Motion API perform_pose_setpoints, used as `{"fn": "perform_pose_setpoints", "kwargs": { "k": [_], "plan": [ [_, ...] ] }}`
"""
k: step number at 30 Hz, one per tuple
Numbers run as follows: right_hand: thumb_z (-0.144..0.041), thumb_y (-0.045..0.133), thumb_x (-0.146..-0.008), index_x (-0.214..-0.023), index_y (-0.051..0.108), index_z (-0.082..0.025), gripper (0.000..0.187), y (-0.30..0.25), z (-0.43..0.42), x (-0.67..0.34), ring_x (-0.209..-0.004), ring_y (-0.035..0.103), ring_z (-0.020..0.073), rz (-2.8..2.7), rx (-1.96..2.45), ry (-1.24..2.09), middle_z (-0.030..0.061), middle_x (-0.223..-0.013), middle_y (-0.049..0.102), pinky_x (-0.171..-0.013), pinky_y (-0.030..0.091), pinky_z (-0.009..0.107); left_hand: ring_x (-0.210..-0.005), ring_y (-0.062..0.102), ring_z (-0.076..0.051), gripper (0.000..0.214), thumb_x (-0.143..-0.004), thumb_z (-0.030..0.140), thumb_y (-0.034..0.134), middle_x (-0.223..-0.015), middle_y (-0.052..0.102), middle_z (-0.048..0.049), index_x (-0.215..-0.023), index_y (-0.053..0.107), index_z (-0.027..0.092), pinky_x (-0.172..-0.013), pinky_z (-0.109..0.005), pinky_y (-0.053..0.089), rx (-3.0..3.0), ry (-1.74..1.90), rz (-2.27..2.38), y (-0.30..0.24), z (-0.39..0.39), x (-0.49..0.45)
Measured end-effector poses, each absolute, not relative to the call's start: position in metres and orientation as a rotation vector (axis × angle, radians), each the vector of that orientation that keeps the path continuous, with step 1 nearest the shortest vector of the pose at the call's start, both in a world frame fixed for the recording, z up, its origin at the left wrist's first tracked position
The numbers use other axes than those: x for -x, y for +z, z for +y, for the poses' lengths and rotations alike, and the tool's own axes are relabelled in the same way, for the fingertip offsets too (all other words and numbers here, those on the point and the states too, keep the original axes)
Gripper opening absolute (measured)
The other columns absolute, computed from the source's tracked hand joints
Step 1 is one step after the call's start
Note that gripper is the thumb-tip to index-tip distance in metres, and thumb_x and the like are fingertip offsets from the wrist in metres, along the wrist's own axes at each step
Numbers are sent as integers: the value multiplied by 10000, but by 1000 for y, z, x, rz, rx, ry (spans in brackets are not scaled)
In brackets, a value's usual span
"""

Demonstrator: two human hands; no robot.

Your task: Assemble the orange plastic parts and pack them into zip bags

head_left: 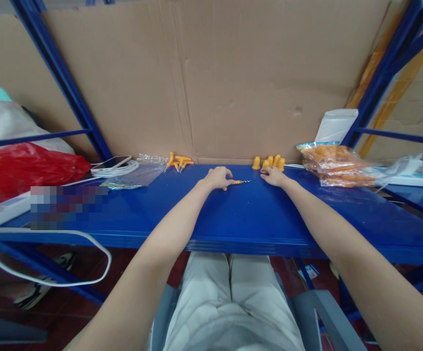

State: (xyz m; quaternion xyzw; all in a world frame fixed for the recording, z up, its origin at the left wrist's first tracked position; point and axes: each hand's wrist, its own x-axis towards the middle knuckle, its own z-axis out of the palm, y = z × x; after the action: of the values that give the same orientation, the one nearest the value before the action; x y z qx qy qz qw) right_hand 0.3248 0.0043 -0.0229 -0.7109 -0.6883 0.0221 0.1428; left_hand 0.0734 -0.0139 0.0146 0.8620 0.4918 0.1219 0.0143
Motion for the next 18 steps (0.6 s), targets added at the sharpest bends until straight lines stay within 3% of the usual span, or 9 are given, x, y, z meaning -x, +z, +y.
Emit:
{"fn": "perform_pose_setpoints", "kwargs": {
  "k": [4, 9, 11, 15, 18],
  "plan": [
    [-409, 458, -936, -1461, 462, -201, 565, -22, 2, -323, -1349, 454, 348, -2019, 2017, 106, 161, -1507, 409, -1121, 342, 465, -1167, 607, -281, 637, -810, 477, 651, -1290, 634, -170, -1325, 594, 106, -945, -301, 457, -2570, 314, 1689, 23, -8, -58],
    [-493, 351, -970, -1513, 385, -280, 584, -23, -1, -319, -1449, 276, 388, -2033, 2080, 175, 98, -1609, 261, -1155, 184, 626, -706, 666, -201, 732, -757, 533, 674, -906, 728, -92, -1378, 566, 161, -606, -253, 455, -2295, 132, 1546, 26, -2, -40],
    [-496, 332, -973, -1508, 397, -285, 579, -25, 2, -321, -1456, 261, 384, -2056, 2067, 180, 82, -1605, 277, -1153, 169, 645, -600, 606, -157, 724, -741, 519, 689, -825, 713, -69, -1366, 581, 170, -527, -234, 401, -2261, 163, 1477, 23, 0, -38],
    [-500, 417, -943, -1481, 443, -274, 584, -31, 13, -333, -1414, 358, 365, -2125, 1960, 149, 80, -1550, 392, -1163, 228, 588, -531, 517, -107, 731, -694, 485, 741, -850, 722, -50, -1349, 592, 194, -466, -214, 335, -2221, 230, 1346, 21, 1, -39],
    [-482, 464, -930, -1438, 500, -234, 566, -35, 20, -340, -1356, 449, 348, -2226, 1815, 72, 111, -1476, 491, -1158, 272, 538, -516, 492, -93, 592, -668, 435, 778, -824, 720, -42, -1195, 681, 183, -453, -204, 326, -2203, 219, 1318, 22, -3, -43]
  ]
}}
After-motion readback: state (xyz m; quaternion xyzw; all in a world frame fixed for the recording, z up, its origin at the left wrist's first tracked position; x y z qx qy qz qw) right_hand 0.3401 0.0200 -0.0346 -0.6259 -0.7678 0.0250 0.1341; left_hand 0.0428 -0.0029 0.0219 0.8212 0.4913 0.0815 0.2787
